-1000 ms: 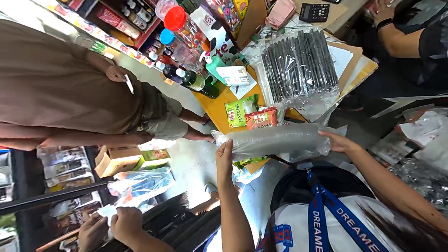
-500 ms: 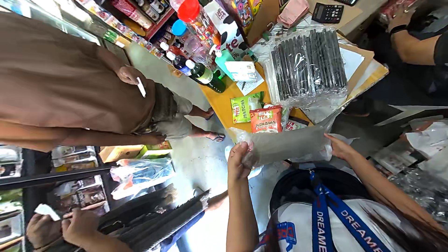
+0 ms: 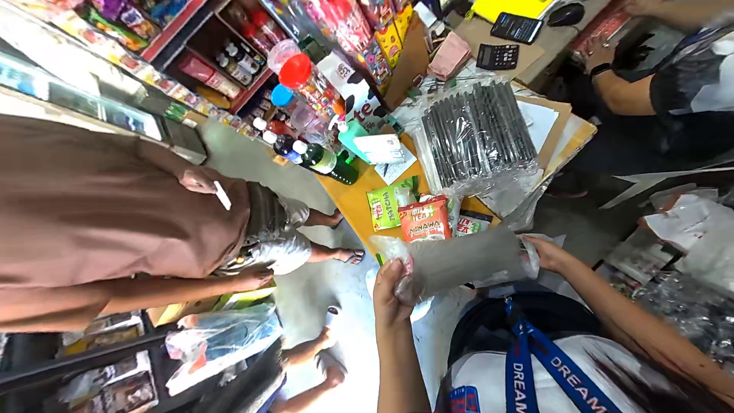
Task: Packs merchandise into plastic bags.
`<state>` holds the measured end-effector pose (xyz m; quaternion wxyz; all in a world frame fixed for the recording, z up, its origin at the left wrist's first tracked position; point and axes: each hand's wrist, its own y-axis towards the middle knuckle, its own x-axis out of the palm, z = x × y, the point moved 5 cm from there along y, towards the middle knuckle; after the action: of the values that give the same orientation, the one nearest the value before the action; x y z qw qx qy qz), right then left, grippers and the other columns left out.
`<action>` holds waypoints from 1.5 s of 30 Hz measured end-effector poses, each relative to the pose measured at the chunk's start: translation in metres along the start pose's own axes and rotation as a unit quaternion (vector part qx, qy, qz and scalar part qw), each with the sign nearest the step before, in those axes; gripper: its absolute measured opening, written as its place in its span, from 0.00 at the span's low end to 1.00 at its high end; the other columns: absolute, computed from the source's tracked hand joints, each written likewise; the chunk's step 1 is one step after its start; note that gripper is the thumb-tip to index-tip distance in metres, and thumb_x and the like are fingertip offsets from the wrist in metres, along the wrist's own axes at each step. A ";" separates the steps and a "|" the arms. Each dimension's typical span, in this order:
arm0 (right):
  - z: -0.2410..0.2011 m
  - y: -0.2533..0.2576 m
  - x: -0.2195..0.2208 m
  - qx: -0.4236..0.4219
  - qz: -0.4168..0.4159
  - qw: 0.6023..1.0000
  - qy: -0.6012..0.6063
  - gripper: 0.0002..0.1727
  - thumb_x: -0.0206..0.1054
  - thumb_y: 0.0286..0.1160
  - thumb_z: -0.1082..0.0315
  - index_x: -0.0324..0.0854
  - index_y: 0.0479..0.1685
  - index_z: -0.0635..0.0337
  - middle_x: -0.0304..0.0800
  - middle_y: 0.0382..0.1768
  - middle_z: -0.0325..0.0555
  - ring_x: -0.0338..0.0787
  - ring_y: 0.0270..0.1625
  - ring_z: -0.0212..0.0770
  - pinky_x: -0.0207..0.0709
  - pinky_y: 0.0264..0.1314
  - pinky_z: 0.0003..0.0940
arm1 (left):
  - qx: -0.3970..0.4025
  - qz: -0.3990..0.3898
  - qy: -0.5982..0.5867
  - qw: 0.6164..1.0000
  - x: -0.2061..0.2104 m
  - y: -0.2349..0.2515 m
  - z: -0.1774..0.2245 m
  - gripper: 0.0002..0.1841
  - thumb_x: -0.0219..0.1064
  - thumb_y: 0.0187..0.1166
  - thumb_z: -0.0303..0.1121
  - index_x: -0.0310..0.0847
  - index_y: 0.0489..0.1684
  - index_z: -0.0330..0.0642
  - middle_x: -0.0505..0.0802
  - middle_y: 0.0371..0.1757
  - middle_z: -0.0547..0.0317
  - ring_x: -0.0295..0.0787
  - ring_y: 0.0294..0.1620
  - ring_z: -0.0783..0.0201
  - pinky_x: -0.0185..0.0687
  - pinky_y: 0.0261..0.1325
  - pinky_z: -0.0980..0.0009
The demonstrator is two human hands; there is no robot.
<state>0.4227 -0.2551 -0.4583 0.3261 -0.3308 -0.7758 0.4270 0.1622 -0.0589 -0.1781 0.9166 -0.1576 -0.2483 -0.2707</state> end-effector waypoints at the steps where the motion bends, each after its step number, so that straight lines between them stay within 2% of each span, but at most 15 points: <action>1: -0.002 -0.001 -0.004 -0.007 0.005 1.000 -0.007 0.22 0.48 0.95 0.56 0.72 0.73 0.62 0.85 0.59 0.49 0.87 0.54 0.38 0.81 0.54 0.35 | -0.002 -0.001 -0.001 1.000 0.003 0.001 0.000 0.08 0.77 0.69 0.47 0.94 0.33 0.57 0.94 0.26 0.71 0.88 0.23 0.79 0.84 0.26 0.81; 4: -0.009 -0.009 -0.018 -0.038 0.003 0.998 -0.047 0.22 0.44 0.96 0.60 0.68 0.76 0.64 0.84 0.65 0.53 0.88 0.57 0.39 0.81 0.54 0.34 | -0.002 -0.026 0.005 1.000 0.011 0.006 -0.002 0.08 0.77 0.70 0.47 0.95 0.35 0.56 0.96 0.29 0.70 0.91 0.28 0.78 0.88 0.32 0.79; 7: -0.016 -0.018 -0.030 -0.049 0.020 0.998 -0.046 0.22 0.45 0.96 0.60 0.67 0.78 0.63 0.85 0.67 0.54 0.89 0.58 0.40 0.80 0.53 0.35 | -0.008 -0.054 0.009 0.998 0.020 0.011 -0.004 0.09 0.76 0.71 0.46 0.95 0.37 0.56 0.97 0.32 0.69 0.93 0.31 0.77 0.90 0.36 0.78; 11: -0.017 -0.026 -0.043 -0.062 0.030 0.997 -0.034 0.21 0.46 0.96 0.60 0.69 0.75 0.62 0.90 0.60 0.50 0.91 0.51 0.36 0.80 0.45 0.31 | -0.022 -0.092 0.010 0.996 0.030 0.017 -0.007 0.09 0.75 0.73 0.46 0.95 0.38 0.54 0.97 0.33 0.68 0.94 0.32 0.77 0.90 0.37 0.78; 16: -0.015 -0.040 -0.040 -0.057 0.020 0.998 -0.032 0.21 0.46 0.96 0.58 0.69 0.76 0.58 0.92 0.51 0.46 0.90 0.43 0.33 0.79 0.38 0.28 | -0.032 -0.099 0.012 0.995 0.039 0.022 -0.010 0.08 0.74 0.74 0.44 0.94 0.37 0.53 0.96 0.31 0.68 0.92 0.30 0.77 0.89 0.35 0.79; 19: -0.016 -0.046 -0.035 -0.063 0.003 0.997 -0.037 0.20 0.46 0.96 0.58 0.67 0.78 0.56 0.91 0.48 0.45 0.90 0.40 0.33 0.80 0.37 0.27 | -0.041 -0.087 0.013 0.995 0.041 0.024 -0.012 0.08 0.74 0.74 0.43 0.93 0.38 0.52 0.96 0.32 0.66 0.93 0.31 0.76 0.90 0.36 0.77; 23: -0.017 -0.054 -0.035 -0.082 -0.030 0.996 -0.034 0.22 0.46 0.96 0.59 0.59 0.83 0.53 0.90 0.49 0.45 0.91 0.42 0.35 0.84 0.44 0.31 | -0.042 -0.086 0.014 0.995 0.043 0.026 -0.014 0.07 0.73 0.75 0.42 0.93 0.38 0.52 0.97 0.33 0.67 0.94 0.34 0.76 0.91 0.40 0.76; 26: -0.016 -0.059 -0.038 -0.088 -0.032 0.995 -0.030 0.24 0.47 0.96 0.59 0.56 0.85 0.54 0.90 0.49 0.47 0.92 0.42 0.38 0.86 0.45 0.34 | -0.045 -0.073 0.014 0.996 0.042 0.026 -0.015 0.07 0.71 0.76 0.40 0.92 0.38 0.51 0.97 0.34 0.65 0.94 0.35 0.75 0.92 0.41 0.75; 33: -0.015 -0.070 -0.047 -0.105 -0.009 0.994 -0.036 0.22 0.47 0.96 0.58 0.59 0.81 0.56 0.90 0.42 0.43 0.90 0.35 0.33 0.84 0.39 0.29 | -0.037 -0.107 -0.025 0.993 0.048 0.028 -0.017 0.08 0.73 0.73 0.42 0.92 0.41 0.51 0.98 0.37 0.64 0.95 0.39 0.73 0.93 0.45 0.74; 36: -0.010 -0.064 -0.056 -0.100 0.028 0.994 -0.035 0.25 0.48 0.95 0.56 0.60 0.83 0.57 0.91 0.52 0.46 0.91 0.44 0.36 0.83 0.44 0.33 | 0.001 -0.171 -0.070 0.983 0.050 0.022 -0.008 0.10 0.71 0.75 0.42 0.95 0.44 0.51 0.98 0.40 0.67 0.96 0.42 0.76 0.91 0.47 0.77; 39: -0.005 -0.048 -0.055 -0.077 0.035 0.996 -0.022 0.28 0.49 0.94 0.50 0.63 0.83 0.58 0.88 0.64 0.49 0.89 0.58 0.38 0.80 0.55 0.35 | 0.059 -0.247 -0.133 0.958 0.051 0.011 0.006 0.12 0.65 0.81 0.38 0.95 0.49 0.46 0.99 0.44 0.66 0.96 0.46 0.75 0.90 0.52 0.78; 40: -0.003 -0.044 -0.049 -0.071 0.018 0.997 -0.009 0.30 0.47 0.94 0.48 0.62 0.84 0.59 0.85 0.68 0.51 0.87 0.63 0.39 0.79 0.60 0.36 | 0.084 -0.268 -0.148 0.948 0.051 0.007 0.011 0.13 0.63 0.82 0.37 0.94 0.50 0.45 0.99 0.45 0.65 0.96 0.48 0.75 0.89 0.54 0.78; 42: -0.004 -0.042 -0.029 -0.072 -0.048 0.996 0.034 0.35 0.37 0.95 0.43 0.56 0.88 0.59 0.79 0.75 0.54 0.83 0.71 0.43 0.76 0.71 0.40 | 0.134 -0.275 -0.159 0.939 0.055 0.004 0.021 0.15 0.61 0.82 0.38 0.94 0.51 0.43 0.99 0.47 0.63 0.95 0.51 0.74 0.89 0.57 0.76; 44: -0.008 -0.051 -0.006 -0.074 -0.124 0.983 0.117 0.42 0.26 0.90 0.35 0.56 0.88 0.56 0.77 0.76 0.53 0.80 0.75 0.45 0.76 0.75 0.46 | 0.164 -0.244 -0.164 0.941 0.056 0.008 0.027 0.16 0.63 0.82 0.41 0.94 0.51 0.43 0.99 0.46 0.63 0.96 0.48 0.73 0.90 0.54 0.75; 45: -0.011 -0.056 0.000 -0.081 -0.150 0.970 0.172 0.43 0.24 0.88 0.31 0.59 0.86 0.52 0.79 0.74 0.51 0.82 0.74 0.45 0.78 0.74 0.47 | 0.176 -0.226 -0.163 0.944 0.051 0.014 0.027 0.16 0.63 0.82 0.43 0.94 0.51 0.44 0.99 0.45 0.64 0.96 0.47 0.74 0.90 0.53 0.76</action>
<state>0.4178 -0.2734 -0.4044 0.4867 -0.3043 -0.7812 0.2455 0.1975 -0.0579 -0.1302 0.7917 0.0242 -0.4668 -0.3934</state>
